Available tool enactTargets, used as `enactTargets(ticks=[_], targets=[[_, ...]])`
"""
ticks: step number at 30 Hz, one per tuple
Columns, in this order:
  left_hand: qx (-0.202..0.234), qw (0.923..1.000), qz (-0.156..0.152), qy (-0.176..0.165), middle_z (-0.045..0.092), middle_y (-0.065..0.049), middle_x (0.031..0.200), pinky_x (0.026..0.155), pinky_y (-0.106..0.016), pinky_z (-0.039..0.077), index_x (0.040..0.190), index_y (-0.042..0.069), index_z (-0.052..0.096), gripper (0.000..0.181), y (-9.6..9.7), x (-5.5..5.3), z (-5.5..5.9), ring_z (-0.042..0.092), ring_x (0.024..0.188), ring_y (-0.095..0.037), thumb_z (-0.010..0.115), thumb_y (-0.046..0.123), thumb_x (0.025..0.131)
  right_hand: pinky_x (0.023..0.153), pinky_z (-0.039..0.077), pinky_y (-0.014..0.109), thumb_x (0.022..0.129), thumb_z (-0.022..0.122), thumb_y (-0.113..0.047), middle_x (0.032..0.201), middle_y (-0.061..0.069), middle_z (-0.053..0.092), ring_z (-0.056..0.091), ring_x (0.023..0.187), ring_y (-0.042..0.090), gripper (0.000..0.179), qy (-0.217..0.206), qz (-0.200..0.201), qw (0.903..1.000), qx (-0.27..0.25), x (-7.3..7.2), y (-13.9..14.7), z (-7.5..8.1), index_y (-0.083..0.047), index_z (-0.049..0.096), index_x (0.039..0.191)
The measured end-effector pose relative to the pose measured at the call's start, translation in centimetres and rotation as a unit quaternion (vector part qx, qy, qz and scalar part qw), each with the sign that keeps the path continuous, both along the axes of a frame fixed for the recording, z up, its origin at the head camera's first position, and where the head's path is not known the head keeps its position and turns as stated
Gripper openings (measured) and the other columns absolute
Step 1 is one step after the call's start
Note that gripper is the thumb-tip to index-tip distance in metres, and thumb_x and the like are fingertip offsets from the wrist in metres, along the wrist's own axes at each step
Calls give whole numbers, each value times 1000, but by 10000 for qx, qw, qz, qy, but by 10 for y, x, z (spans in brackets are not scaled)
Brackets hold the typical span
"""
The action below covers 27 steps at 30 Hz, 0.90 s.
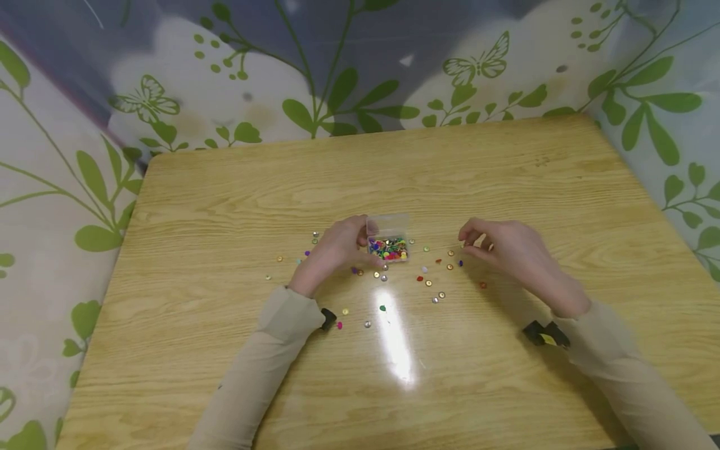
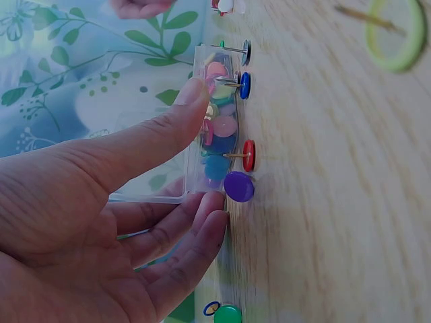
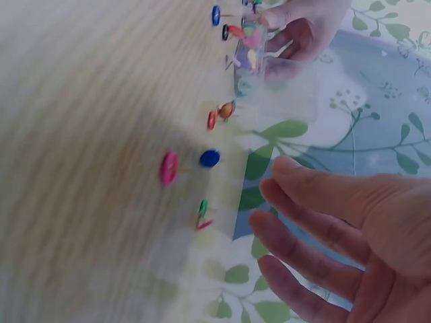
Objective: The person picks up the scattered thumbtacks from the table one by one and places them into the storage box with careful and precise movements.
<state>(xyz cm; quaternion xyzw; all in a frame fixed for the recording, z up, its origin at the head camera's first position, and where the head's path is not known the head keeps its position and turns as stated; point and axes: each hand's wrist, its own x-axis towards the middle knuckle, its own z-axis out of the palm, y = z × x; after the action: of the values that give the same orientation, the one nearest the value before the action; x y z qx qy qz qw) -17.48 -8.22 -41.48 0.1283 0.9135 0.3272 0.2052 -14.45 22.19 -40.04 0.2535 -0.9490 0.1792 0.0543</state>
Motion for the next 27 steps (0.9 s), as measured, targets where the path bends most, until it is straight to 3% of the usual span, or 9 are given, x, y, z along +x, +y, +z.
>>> enactTargets(ticks=[8,14,19,27], targets=[[39,10000,-25,-5,63,-4,111,91,-37,50,128,10,60,65,0,0,1,58,104,-21,91,32,75,57,53,36,84,81,-9,86,-3,77,74,71,17,14,56,427,9990,-98,-6,-26,6,-18,73,90],[0,10000,-9,-5,63,-4,110,91,-37,50,127,11,61,63,0,0,2,58,103,-21,91,32,75,47,43,29,85,82,-12,92,-1,78,70,66,13,12,273,734,9969,46,-12,-54,11,-18,80,95],[-8,10000,-23,29,63,-4,109,89,-37,50,127,11,61,63,0,-1,2,59,102,-20,91,32,75,47,43,28,87,80,-13,95,0,77,64,61,12,14,466,1024,9936,-35,-16,-75,15,-17,80,100],[-16,9998,-102,151,63,-4,107,87,-36,51,127,9,61,65,0,0,1,59,100,-21,91,33,75,47,42,26,88,79,-13,93,4,77,59,58,11,16,537,1132,9918,-267,-20,-88,11,-12,80,103]])
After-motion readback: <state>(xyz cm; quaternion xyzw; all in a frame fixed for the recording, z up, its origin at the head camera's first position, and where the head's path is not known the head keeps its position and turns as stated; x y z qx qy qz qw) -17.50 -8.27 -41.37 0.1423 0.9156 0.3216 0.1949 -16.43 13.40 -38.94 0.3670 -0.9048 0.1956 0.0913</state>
